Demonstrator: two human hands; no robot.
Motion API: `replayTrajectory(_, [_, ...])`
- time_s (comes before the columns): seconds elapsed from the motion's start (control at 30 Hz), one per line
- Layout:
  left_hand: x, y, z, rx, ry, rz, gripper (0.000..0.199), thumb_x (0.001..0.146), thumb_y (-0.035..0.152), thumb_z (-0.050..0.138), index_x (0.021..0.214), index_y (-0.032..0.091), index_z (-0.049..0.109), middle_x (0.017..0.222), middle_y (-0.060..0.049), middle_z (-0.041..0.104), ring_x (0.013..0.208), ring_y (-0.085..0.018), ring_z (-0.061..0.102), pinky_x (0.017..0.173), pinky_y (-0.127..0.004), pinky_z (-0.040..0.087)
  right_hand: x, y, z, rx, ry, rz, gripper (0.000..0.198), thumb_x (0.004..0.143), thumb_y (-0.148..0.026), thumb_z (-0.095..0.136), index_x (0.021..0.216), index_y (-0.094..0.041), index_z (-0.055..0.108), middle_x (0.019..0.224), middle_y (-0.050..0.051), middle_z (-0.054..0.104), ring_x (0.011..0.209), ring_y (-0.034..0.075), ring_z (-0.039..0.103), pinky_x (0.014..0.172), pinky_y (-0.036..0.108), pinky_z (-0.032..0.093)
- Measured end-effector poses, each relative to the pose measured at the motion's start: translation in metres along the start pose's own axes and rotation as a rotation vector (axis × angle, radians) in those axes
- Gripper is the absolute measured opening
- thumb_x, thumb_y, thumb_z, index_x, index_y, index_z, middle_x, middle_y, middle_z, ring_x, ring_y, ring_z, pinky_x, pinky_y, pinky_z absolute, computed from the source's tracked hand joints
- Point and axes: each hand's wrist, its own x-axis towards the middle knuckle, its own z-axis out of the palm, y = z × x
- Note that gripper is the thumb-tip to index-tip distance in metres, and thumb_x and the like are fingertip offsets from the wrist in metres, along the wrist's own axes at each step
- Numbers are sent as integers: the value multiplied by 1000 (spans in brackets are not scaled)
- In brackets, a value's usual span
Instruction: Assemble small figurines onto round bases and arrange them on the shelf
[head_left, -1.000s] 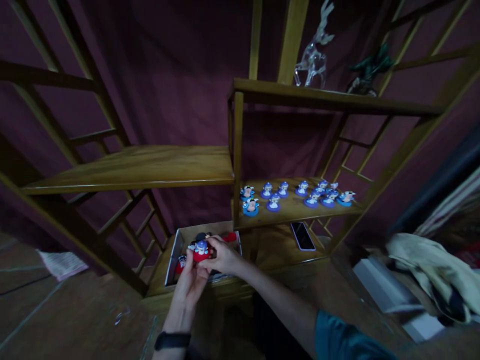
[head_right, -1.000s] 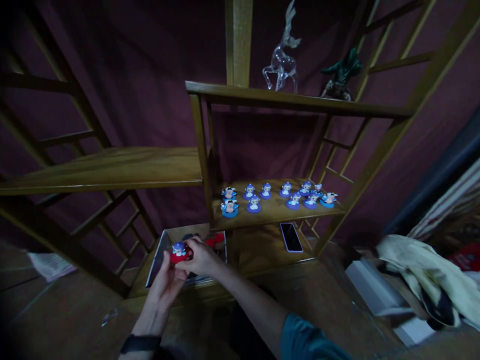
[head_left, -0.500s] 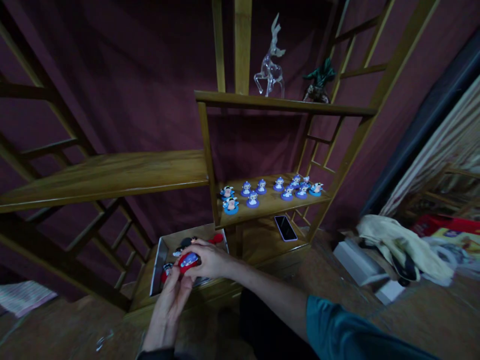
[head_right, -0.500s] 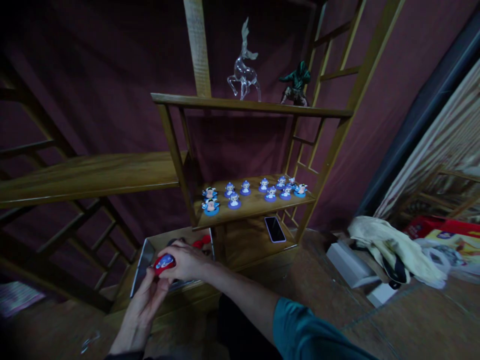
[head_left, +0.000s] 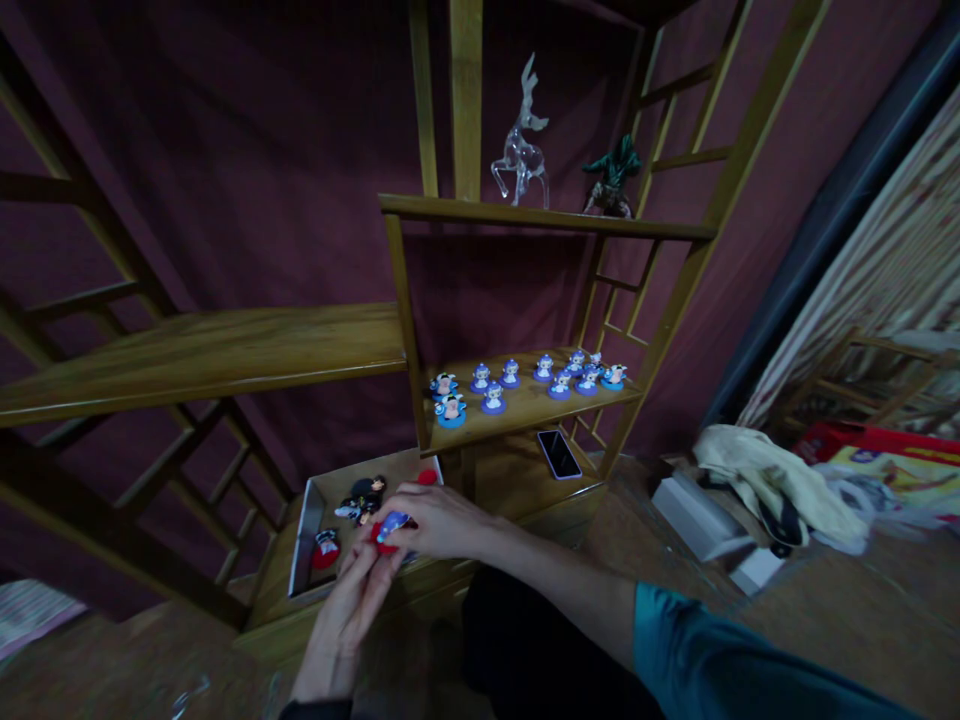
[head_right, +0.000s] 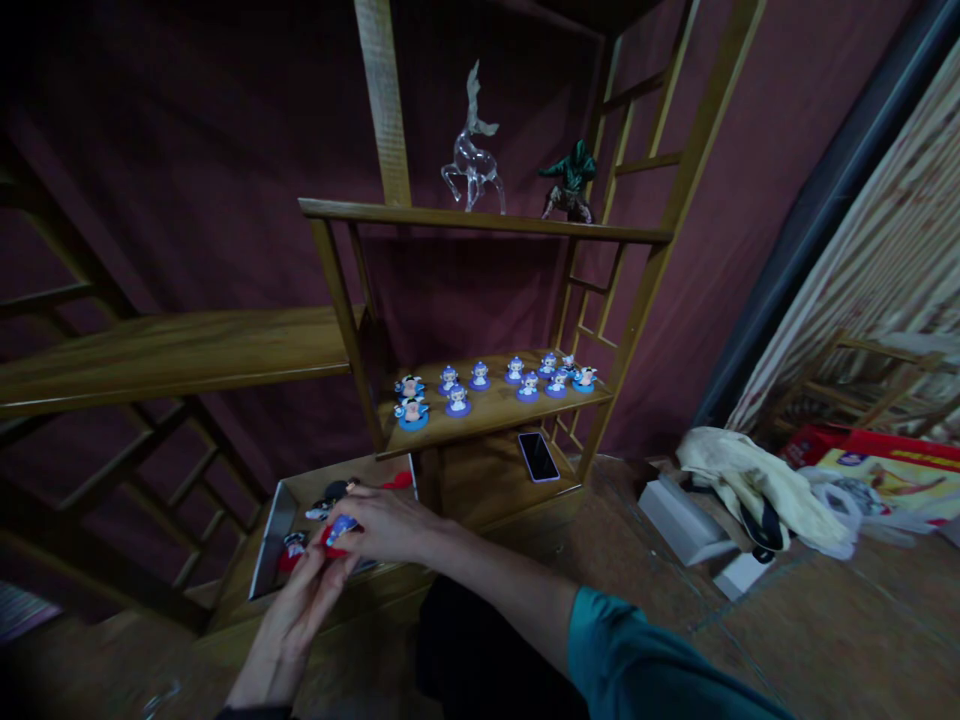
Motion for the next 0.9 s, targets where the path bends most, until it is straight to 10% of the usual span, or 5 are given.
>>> replayTrajectory(0.37, [-12,-6,15,354,-241,-100,45,74,34,65,117,21,58,118,-12,60,103,-27,59,89,-41,47,-44,-10,-59,0,-6,-1,21,80,-27,60,101,-20,60,99,3,62,91,13,59,80,22,42])
replayTrajectory(0.73, [-7,-17,8,362,-111,-18,33,73,21,67,105,24,64,111,-5,65,90,-18,63,77,-30,53,-31,-15,-13,-108,-53,44,31,83,-31,56,113,-25,54,112,2,60,104,16,56,85,25,43])
replayTrajectory(0.9, [0,-5,-1,275,-105,25,35,68,22,72,102,22,64,105,-7,68,93,-24,64,77,-32,54,-43,-14,-83,-80,154,-44,24,88,-34,48,106,-24,60,99,1,64,91,12,59,78,22,44])
